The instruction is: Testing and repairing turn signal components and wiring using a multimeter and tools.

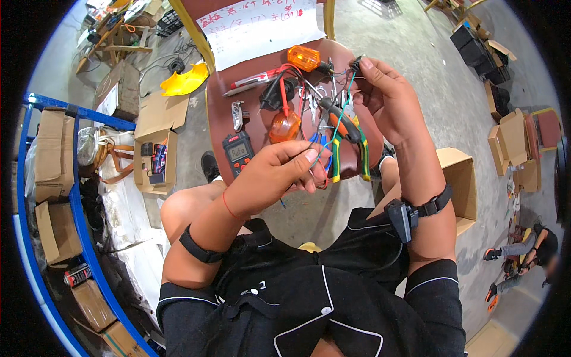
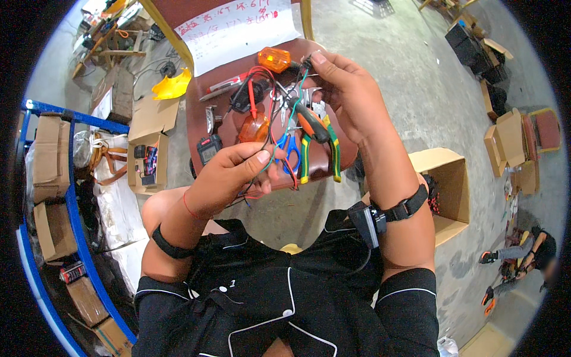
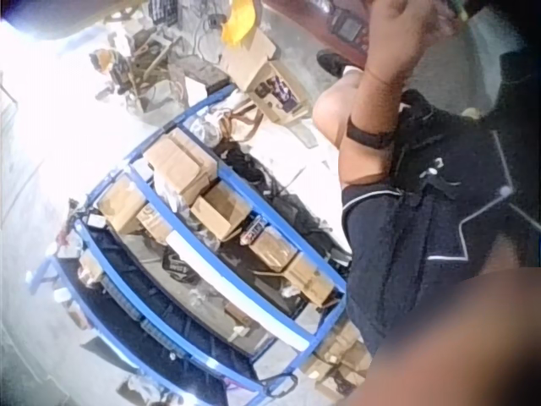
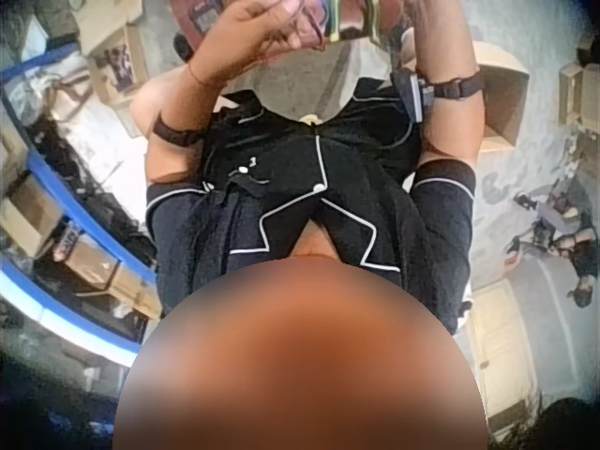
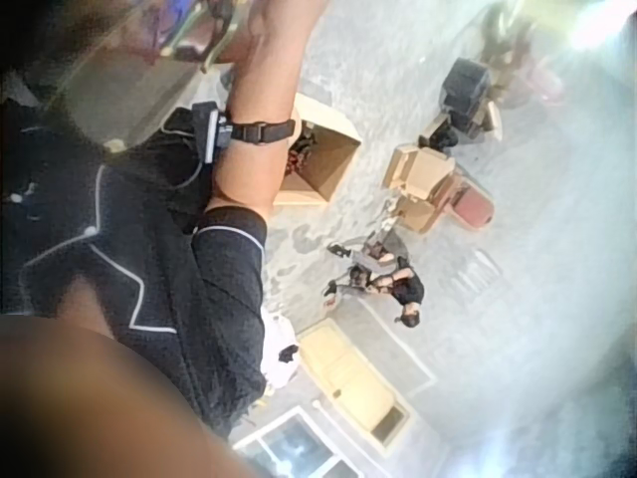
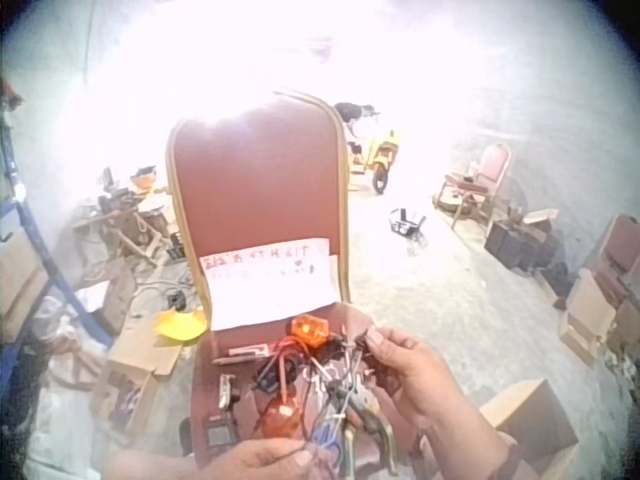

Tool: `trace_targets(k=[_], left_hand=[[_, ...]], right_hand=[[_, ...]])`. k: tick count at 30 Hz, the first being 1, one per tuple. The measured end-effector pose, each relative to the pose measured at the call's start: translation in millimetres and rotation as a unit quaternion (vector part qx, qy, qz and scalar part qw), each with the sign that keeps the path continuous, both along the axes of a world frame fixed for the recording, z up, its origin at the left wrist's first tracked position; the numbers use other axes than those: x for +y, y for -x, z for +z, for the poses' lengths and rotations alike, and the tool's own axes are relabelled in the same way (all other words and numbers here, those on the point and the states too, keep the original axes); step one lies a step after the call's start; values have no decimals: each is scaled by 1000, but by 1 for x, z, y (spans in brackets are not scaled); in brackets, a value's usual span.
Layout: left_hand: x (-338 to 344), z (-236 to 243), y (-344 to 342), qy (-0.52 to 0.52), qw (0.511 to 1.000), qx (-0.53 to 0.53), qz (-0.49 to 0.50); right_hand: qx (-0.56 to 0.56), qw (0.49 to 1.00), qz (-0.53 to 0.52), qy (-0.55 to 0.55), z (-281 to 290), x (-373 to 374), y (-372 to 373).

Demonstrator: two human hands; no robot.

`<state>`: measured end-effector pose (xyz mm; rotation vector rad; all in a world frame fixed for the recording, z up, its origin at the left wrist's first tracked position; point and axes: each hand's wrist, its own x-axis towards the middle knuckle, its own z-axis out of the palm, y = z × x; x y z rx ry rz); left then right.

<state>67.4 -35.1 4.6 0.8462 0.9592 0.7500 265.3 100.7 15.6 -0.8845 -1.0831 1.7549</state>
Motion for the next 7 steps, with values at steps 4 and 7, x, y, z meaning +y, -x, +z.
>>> trace_targets(k=[4,7], left_hand=[[0,0,0,-25,1000,8,-12],[2,1,-2,-29,999,-10,-11]], right_hand=[[5,1000,8,-8,-5,5,-4],[2,1000,10,-18,-9,8,-7]])
